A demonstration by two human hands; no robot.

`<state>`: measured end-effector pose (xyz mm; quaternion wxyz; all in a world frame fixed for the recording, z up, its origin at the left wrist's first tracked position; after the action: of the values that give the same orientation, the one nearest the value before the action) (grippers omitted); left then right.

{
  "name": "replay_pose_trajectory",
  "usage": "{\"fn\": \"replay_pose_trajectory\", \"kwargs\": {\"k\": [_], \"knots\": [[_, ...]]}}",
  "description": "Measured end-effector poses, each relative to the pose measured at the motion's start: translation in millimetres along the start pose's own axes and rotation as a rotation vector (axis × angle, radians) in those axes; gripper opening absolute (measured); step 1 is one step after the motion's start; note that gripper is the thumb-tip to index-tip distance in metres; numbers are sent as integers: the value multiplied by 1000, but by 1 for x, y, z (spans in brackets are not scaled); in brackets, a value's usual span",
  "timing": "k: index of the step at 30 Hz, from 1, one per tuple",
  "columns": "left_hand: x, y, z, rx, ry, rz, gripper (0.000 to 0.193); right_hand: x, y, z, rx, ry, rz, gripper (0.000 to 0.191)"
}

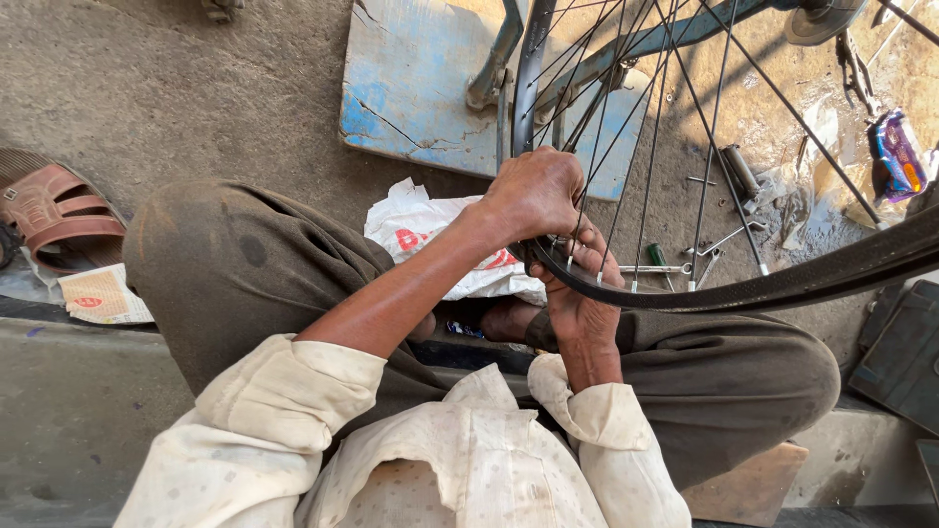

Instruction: The person sits on the ground truing a bicycle wheel mounted in a truing stand. They use a spoke wrench to turn spoke nipples around the rim, spin the wheel to check alignment, and reposition the wheel in the stand while continuing spoke adjustments.

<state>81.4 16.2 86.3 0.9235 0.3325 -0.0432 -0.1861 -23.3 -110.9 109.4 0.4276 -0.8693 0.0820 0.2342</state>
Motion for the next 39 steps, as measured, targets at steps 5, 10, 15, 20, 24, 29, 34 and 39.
{"fn": "replay_pose_trajectory", "kwargs": {"k": [5,10,15,20,24,29,34,39], "knots": [[3,6,-10,-179,-8,-259,33,3,5,2,-91,31,99,33],[-3,24,-19,-724,21,-633,15,14,5,6,-19,-18,-207,27],[-11,25,-31,-936,39,-726,43,11,9,5,-42,-5,13,31],[-11,14,-34,-1080,-43,-705,44,0,4,-9,-124,-50,83,52],[-4,9,-30,-824,38,-566,28,-1,2,-19,-285,-41,-3,55],[0,7,-8,-70,-144,-132,30,0,4,-38,-622,26,34,49],[-4,3,1,12,-24,-74,38,5,-4,-46,-815,97,-51,49],[11,8,-24,-266,181,-206,42,8,-10,-41,-971,209,-55,38]]}}
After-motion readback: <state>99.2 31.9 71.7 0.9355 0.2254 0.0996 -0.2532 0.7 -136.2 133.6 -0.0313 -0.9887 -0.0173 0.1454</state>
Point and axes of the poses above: each hand's wrist, its own x-axis towards the middle knuckle, its own y-axis out of the back of the hand, z = x × y, the point moved 2 cm from there along x, towards the middle knuckle, and after that the axes turned 9 degrees about x, right-handed, at the moved point
